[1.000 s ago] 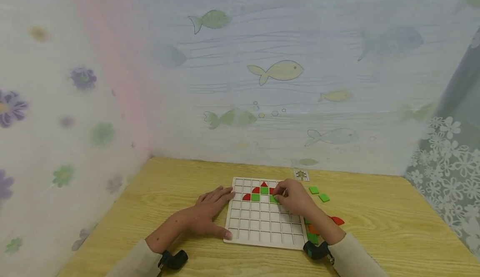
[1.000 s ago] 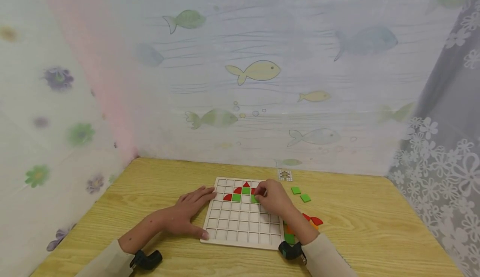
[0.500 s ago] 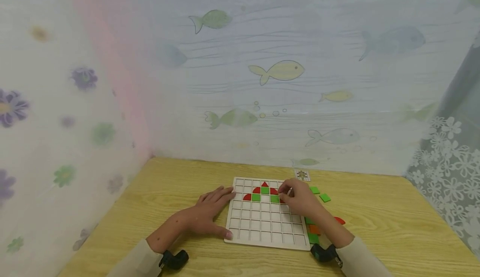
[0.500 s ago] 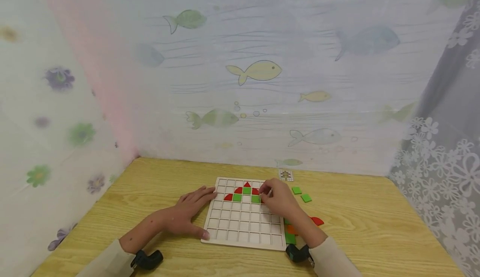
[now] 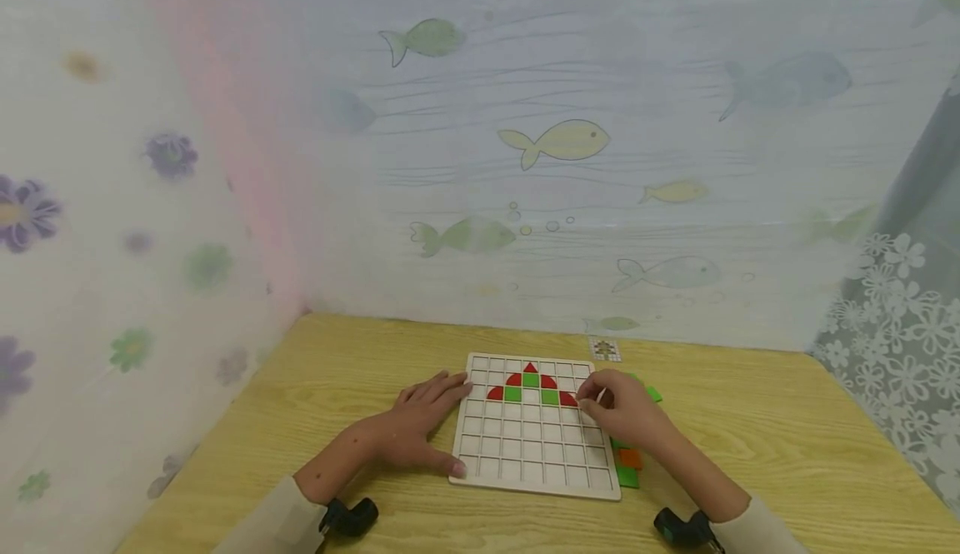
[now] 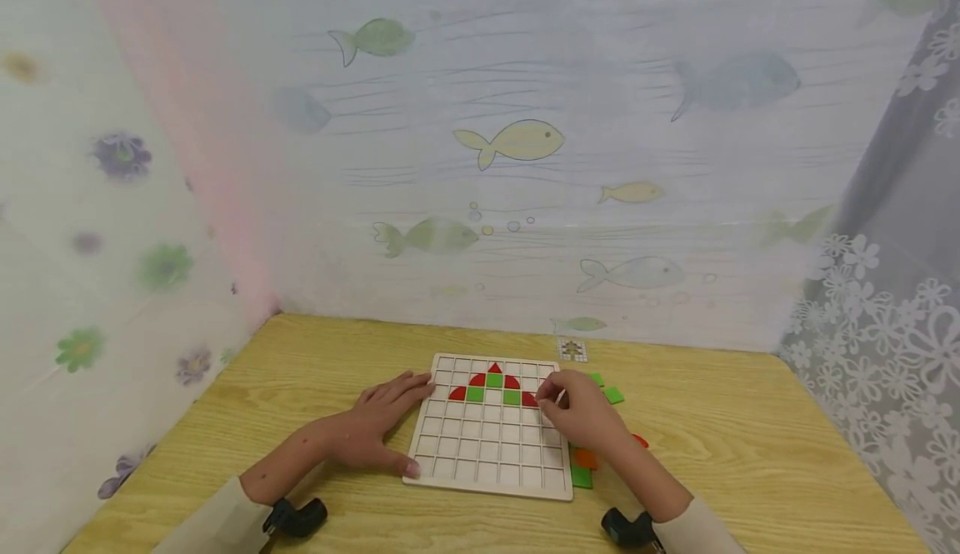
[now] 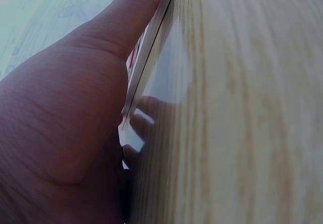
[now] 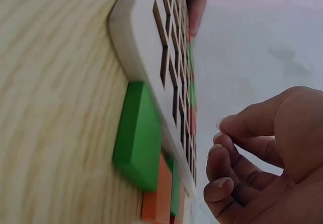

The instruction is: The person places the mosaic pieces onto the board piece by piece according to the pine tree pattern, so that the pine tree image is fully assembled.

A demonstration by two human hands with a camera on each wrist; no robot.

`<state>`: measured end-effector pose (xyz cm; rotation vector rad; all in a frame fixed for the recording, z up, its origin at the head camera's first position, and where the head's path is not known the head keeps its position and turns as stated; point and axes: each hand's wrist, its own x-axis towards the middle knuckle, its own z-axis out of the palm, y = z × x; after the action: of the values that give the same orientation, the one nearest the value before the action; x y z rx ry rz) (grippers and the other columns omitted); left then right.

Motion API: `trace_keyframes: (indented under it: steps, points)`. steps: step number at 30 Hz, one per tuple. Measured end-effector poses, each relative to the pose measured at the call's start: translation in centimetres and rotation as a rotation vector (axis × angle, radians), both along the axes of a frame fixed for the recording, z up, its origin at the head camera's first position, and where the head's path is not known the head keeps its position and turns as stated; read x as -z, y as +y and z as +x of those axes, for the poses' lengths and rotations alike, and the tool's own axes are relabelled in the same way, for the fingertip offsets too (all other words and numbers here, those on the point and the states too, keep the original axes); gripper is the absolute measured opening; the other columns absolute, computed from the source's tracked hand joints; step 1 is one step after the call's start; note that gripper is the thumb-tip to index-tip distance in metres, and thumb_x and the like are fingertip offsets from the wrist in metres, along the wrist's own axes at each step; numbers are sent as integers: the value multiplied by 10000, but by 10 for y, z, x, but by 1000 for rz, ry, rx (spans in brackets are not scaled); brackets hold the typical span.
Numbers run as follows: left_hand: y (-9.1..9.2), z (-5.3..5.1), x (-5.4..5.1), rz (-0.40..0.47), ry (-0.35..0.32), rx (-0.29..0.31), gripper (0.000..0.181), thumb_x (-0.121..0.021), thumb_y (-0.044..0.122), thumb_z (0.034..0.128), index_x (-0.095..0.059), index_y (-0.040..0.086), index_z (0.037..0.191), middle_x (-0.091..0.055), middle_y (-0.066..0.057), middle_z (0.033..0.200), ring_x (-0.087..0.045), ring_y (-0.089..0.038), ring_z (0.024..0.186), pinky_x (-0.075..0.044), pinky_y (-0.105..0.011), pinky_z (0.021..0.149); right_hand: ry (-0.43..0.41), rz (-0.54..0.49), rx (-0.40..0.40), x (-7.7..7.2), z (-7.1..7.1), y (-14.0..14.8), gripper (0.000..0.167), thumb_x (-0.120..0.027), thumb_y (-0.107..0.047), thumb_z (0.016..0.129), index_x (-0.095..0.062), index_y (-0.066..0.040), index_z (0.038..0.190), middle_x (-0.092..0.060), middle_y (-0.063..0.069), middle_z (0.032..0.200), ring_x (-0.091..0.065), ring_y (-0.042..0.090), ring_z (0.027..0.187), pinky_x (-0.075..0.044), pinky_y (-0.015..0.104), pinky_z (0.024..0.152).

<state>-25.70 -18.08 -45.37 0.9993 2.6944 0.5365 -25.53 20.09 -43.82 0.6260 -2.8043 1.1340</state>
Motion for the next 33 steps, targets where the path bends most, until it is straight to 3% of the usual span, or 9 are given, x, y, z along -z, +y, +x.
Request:
trace_keyframes:
  steps: [18, 28, 33]
  points:
    - [0, 0, 0, 12, -11, -2, 1174, -716, 776, 859, -165, 207, 1726, -78, -18, 1792, 1, -347, 1648, -129, -687, 1229, -5, 36, -23, 3, 31, 42, 22, -749, -88, 981, -754, -109, 977, -681, -55, 923, -572, 58, 723, -514, 261, 649]
    - [0, 0, 1, 13, -10, -8, 1180, -711, 787, 853, -162, 215, 1727, -72, -18, 1793, 9, -343, 1648, -121, -689, 1231, -7, 76, -65, 3, 51, 58, 131, -822, -96, 929, -744, -199, 949, -651, -83, 918, -524, 28, 721, -483, 252, 621]
    - [0, 0, 0, 23, -8, 3, 1169, -728, 756, 864, -174, 191, 1724, -73, -50, 1791, 1, -369, 1645, -126, -709, 1220, 23, 92, -100, 3, 53, 62, 178, -836, -90, 911, -754, -245, 948, -648, -101, 933, -516, 34, 699, -467, 248, 608]
